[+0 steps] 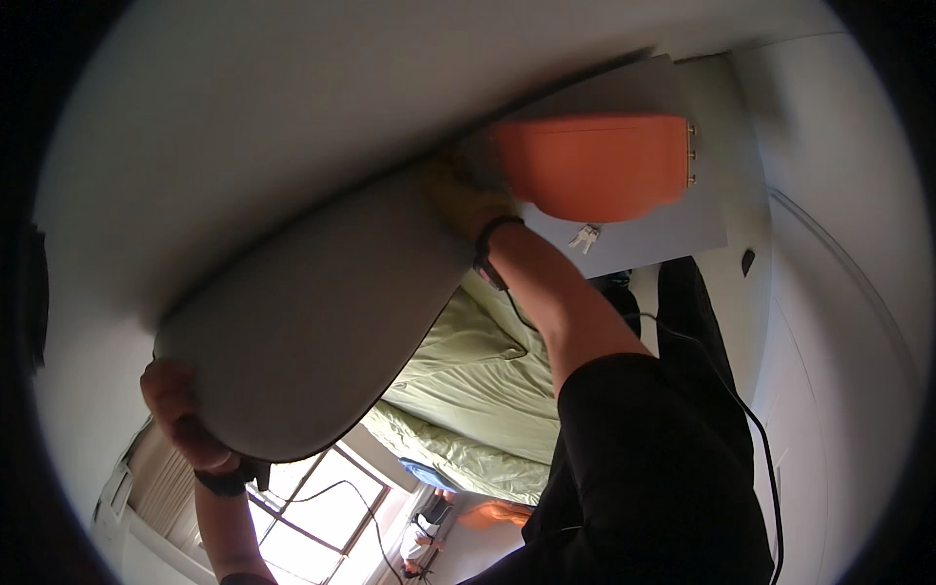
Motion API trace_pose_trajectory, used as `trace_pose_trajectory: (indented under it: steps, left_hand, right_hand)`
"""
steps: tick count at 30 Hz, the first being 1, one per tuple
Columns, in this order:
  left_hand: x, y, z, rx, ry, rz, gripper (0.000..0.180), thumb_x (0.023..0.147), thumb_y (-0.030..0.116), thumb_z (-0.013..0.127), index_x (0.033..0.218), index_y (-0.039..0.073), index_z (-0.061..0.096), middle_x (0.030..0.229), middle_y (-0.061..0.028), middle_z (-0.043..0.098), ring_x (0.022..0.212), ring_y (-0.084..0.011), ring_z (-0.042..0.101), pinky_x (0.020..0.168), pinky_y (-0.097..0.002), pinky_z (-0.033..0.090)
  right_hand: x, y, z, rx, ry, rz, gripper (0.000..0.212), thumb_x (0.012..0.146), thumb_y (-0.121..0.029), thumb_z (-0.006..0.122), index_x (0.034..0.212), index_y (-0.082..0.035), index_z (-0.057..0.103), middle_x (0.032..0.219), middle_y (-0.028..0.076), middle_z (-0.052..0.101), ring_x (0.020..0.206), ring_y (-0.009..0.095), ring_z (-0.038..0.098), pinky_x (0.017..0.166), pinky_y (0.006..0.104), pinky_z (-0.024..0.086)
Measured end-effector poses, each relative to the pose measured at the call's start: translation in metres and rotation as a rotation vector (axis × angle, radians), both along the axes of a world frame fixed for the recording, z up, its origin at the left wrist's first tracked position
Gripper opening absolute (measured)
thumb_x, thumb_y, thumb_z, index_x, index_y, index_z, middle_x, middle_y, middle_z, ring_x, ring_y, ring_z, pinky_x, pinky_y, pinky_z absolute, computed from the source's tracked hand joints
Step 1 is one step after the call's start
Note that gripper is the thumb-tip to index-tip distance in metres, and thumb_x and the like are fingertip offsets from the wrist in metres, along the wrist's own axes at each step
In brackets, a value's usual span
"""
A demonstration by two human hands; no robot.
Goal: The person wipes the inside of a drawer and the headboard of a bed with a cloth before opening a closet and wiping the shelves and the inside of the door.
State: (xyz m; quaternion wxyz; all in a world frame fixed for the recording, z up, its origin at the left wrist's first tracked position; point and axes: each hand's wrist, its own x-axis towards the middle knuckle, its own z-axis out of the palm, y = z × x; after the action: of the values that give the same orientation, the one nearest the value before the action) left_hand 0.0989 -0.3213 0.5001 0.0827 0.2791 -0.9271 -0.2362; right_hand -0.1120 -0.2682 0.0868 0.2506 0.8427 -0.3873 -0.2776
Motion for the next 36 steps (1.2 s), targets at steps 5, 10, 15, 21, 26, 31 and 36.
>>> trace_pose_trajectory:
  steps: [5,10,15,21,26,31,36]
  left_hand:
    - [-0.009,-0.002,-0.004,-0.253,-0.022,-0.014,0.054,0.103,0.051,0.038,0.082,0.005,0.057,0.090,-0.0150,0.064,0.088,-0.0302,0.058,0.082,-0.0437,0.046]
    - [-0.014,-0.016,-0.016,-0.399,0.119,-0.080,0.053,0.101,0.044,0.035,0.072,0.006,0.058,0.071,-0.0126,0.051,0.063,-0.0316,0.051,0.058,-0.0431,0.039]
    - [-0.043,-0.016,-0.002,-0.408,0.194,-0.109,0.030,0.095,0.032,0.044,0.081,0.008,0.055,0.076,-0.0133,0.050,0.069,-0.0364,0.053,0.062,-0.0469,0.043]
    - [-0.016,0.015,0.013,-0.471,0.126,0.007,0.015,0.092,0.024,0.051,0.090,0.009,0.055,0.091,-0.0133,0.056,0.083,-0.0367,0.056,0.075,-0.0476,0.047]
    - [-0.020,0.056,0.015,-0.617,0.032,0.205,0.015,0.092,0.022,0.060,0.099,0.009,0.063,0.103,-0.0120,0.062,0.111,-0.0359,0.059,0.098,-0.0468,0.048]
    - [-0.024,0.126,-0.008,-0.769,0.088,0.397,0.021,0.090,0.020,0.064,0.108,0.008,0.065,0.131,-0.0146,0.058,0.142,-0.0405,0.041,0.116,-0.0523,0.038]
    - [-0.019,0.141,-0.026,-0.547,0.145,0.512,0.022,0.087,0.017,0.067,0.108,0.009,0.066,0.143,-0.0127,0.052,0.151,-0.0394,0.033,0.121,-0.0563,0.033]
  right_hand:
    - [0.024,-0.013,0.167,0.256,-0.675,-1.095,0.010,0.086,-0.019,0.059,0.084,-0.010,0.062,0.087,0.009,0.057,0.080,0.023,0.056,0.073,0.0421,0.046]
    - [0.047,0.000,0.180,-0.742,-0.428,-0.381,0.011,0.085,-0.013,0.054,0.086,-0.006,0.063,0.092,0.009,0.060,0.090,0.024,0.060,0.072,0.0398,0.048]
    - [0.058,0.054,0.266,-0.263,-1.372,-0.239,0.021,0.091,-0.014,0.055,0.108,-0.006,0.064,0.094,0.009,0.060,0.091,0.025,0.060,0.082,0.0395,0.048]
    - [0.059,0.108,0.400,-0.173,-0.731,-0.091,0.029,0.091,-0.024,0.062,0.115,-0.008,0.064,0.097,0.011,0.060,0.089,0.027,0.059,0.084,0.0422,0.047]
    - [0.009,0.176,0.517,-0.061,-0.812,0.123,0.038,0.088,-0.036,0.068,0.113,-0.008,0.065,0.100,0.016,0.064,0.090,0.033,0.061,0.081,0.0455,0.047]
    - [-0.058,0.239,0.526,-0.156,-1.294,0.043,0.051,0.087,-0.040,0.074,0.125,-0.008,0.064,0.117,0.012,0.068,0.108,0.035,0.062,0.094,0.0474,0.048]
    - [-0.074,0.323,0.583,-0.113,-1.086,-0.097,0.057,0.086,-0.042,0.076,0.129,-0.007,0.062,0.118,0.012,0.067,0.111,0.035,0.060,0.098,0.0451,0.048]
